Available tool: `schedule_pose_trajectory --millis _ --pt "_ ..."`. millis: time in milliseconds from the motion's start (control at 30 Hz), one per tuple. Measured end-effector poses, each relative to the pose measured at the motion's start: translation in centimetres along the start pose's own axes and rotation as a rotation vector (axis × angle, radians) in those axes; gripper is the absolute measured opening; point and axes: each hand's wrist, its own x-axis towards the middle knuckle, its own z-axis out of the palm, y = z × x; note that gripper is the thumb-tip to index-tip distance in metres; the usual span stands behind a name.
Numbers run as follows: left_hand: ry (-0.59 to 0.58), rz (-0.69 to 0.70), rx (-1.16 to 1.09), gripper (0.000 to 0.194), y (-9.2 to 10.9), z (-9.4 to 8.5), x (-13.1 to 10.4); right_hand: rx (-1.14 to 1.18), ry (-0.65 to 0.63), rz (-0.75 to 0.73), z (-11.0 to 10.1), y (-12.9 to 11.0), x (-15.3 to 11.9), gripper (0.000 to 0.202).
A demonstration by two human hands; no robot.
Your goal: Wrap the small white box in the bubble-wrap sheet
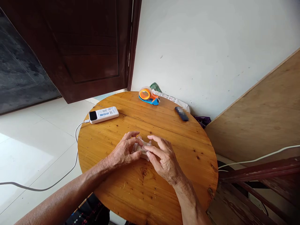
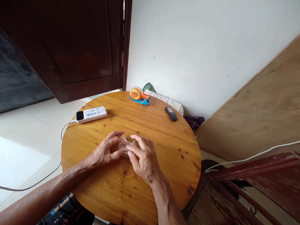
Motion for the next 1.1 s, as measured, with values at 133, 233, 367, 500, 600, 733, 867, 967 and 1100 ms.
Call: schedule_pose_trajectory --millis 133,233,367,500,600,733,867,967,1100 --pt "-0.001 -0.006 -0.003 0.024 0.1 -0.1 -0.1 0.030 0.026 -0.007 0.0 -0.1 0.1 0.023" --pt "-0.018 -0.003 -0.008 0.028 0.1 -0.3 -0.1 0.046 0.027 -0.004 -0.1 -0.1 0.0 0.022" --pt "-0.027 -0.009 0.009 0.035 0.1 -0.4 -0.2 0.119 0.047 0.026 -0.1 -0.1 -0.1 0.021" --pt "-0.024 -0.004 0.014 0.037 0.1 -0.3 -0.3 0.173 0.009 0.034 0.1 0.2 0.0 0.019" --pt "-0.022 0.008 0.009 0.035 0.2 -0.2 -0.2 0.231 0.097 0.142 -0.1 0.9 0.0 0.017" --pt "-0.025 0.036 -0.003 0.031 0.2 -0.3 0.0 0.250 0.230 0.250 -0.5 1.9 0.0 0.013" --pt "-0.021 0.048 0.000 0.031 0.1 -0.4 0.0 0.200 0.090 0.137 0.1 1.3 0.1 0.015" --pt "-0.013 0.033 0.017 0.030 -0.2 -0.2 0.1 0.003 0.038 -0.024 0.8 -0.1 0.4 0.018" --pt "0.020 0.026 0.014 0.031 -0.5 0.0 0.1 -0.189 0.074 -0.220 1.2 -1.7 0.5 0.020"
